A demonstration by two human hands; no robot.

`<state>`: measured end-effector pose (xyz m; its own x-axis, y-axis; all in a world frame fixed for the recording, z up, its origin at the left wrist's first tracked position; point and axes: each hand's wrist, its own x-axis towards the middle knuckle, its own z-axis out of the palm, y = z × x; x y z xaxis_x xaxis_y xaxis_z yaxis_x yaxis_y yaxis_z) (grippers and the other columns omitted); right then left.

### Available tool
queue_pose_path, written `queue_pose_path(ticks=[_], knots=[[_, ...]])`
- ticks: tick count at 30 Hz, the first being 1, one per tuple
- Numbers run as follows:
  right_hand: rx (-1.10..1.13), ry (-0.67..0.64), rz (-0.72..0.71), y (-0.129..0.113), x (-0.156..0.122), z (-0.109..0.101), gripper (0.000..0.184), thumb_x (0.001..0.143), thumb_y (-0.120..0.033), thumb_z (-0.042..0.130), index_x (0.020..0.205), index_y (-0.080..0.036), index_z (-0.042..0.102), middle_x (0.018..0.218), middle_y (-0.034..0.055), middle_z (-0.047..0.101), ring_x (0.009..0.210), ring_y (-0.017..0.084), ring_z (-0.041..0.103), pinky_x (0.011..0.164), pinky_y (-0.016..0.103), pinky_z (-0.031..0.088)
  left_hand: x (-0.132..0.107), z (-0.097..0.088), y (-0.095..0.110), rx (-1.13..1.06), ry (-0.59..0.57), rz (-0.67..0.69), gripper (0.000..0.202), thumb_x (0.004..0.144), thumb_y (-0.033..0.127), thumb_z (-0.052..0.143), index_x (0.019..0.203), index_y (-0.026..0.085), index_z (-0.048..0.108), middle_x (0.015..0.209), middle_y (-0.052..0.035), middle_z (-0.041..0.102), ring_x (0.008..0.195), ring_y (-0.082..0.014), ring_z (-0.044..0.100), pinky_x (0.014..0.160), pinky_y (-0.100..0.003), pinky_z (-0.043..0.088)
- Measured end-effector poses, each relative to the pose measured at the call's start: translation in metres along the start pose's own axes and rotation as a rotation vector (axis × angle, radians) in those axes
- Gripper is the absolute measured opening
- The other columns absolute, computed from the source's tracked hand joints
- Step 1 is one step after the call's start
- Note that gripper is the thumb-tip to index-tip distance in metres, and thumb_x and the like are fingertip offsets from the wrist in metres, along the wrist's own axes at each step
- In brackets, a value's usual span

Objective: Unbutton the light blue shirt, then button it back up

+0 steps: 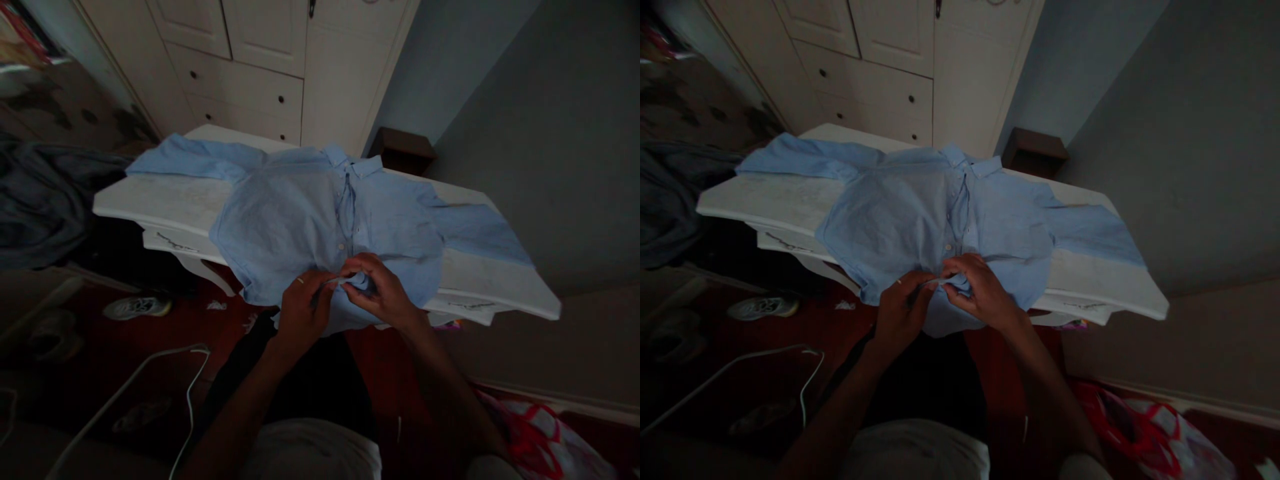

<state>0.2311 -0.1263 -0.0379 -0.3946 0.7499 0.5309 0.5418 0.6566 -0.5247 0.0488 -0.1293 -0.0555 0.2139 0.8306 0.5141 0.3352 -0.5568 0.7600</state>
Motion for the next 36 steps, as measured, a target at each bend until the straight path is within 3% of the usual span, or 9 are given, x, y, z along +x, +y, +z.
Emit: queue_pose_path(ticks=[13, 17, 25, 31, 36], knots=[[0.022, 0.061, -0.062, -0.001, -0.001, -0.002, 0.029, 0.090, -0.022, 0.059, 0.119, -0.028, 0.053, 0.097, 0.0024, 0.070, 0.096, 0.021, 0.063, 0.090, 0.043, 0.047, -0.008, 0.001, -0.006, 0.131, 0.129, 0.261, 0.014, 0.089, 0.016, 0.057, 0.102, 0.017, 0.064, 0.091, -0.0058, 0.072, 0.084, -0.0165, 0.066, 0.078, -0.030, 0.051], [-0.004, 0.005, -0.063, 0.000, 0.000, -0.004, 0.032, 0.089, -0.022, 0.059, 0.119, -0.029, 0.053, 0.097, 0.0013, 0.071, 0.095, 0.021, 0.064, 0.091, 0.044, 0.047, -0.007, -0.001, -0.010, 0.164, 0.119, 0.282, 0.013, 0.087, 0.021, 0.062, 0.099, 0.018, 0.065, 0.086, -0.0051, 0.072, 0.080, -0.0168, 0.066, 0.075, -0.031, 0.052], [-0.053, -0.001, -0.101, 0.004, -0.001, -0.007, 0.041, 0.091, -0.023, 0.057, 0.130, -0.030, 0.050, 0.097, 0.0007, 0.074, 0.106, 0.022, 0.065, 0.096, 0.045, 0.047, -0.004, -0.008, -0.015, 0.164, 0.094, 0.384, 0.018, 0.087, 0.011, 0.055, 0.099, 0.019, 0.065, 0.086, -0.0041, 0.073, 0.078, -0.0159, 0.065, 0.074, -0.032, 0.048], [-0.063, -0.042, -0.158, 0.005, 0.008, -0.013, 0.032, 0.094, -0.024, 0.053, 0.125, -0.032, 0.053, 0.095, -0.0023, 0.074, 0.093, 0.019, 0.067, 0.097, 0.044, 0.047, -0.005, -0.006, -0.017, 0.103, 0.063, 0.351, 0.018, 0.087, 0.011, 0.054, 0.098, 0.020, 0.065, 0.088, -0.0033, 0.073, 0.079, -0.0153, 0.064, 0.074, -0.032, 0.048], [-0.164, -0.034, -0.089, 0.002, 0.010, -0.017, 0.025, 0.088, -0.032, 0.063, 0.113, -0.031, 0.062, 0.108, 0.0024, 0.070, 0.106, 0.023, 0.062, 0.104, 0.049, 0.039, -0.009, 0.002, -0.016, 0.106, 0.141, 0.264, 0.015, 0.087, 0.015, 0.057, 0.097, 0.020, 0.067, 0.086, -0.0038, 0.073, 0.079, -0.0157, 0.065, 0.075, -0.032, 0.049]])
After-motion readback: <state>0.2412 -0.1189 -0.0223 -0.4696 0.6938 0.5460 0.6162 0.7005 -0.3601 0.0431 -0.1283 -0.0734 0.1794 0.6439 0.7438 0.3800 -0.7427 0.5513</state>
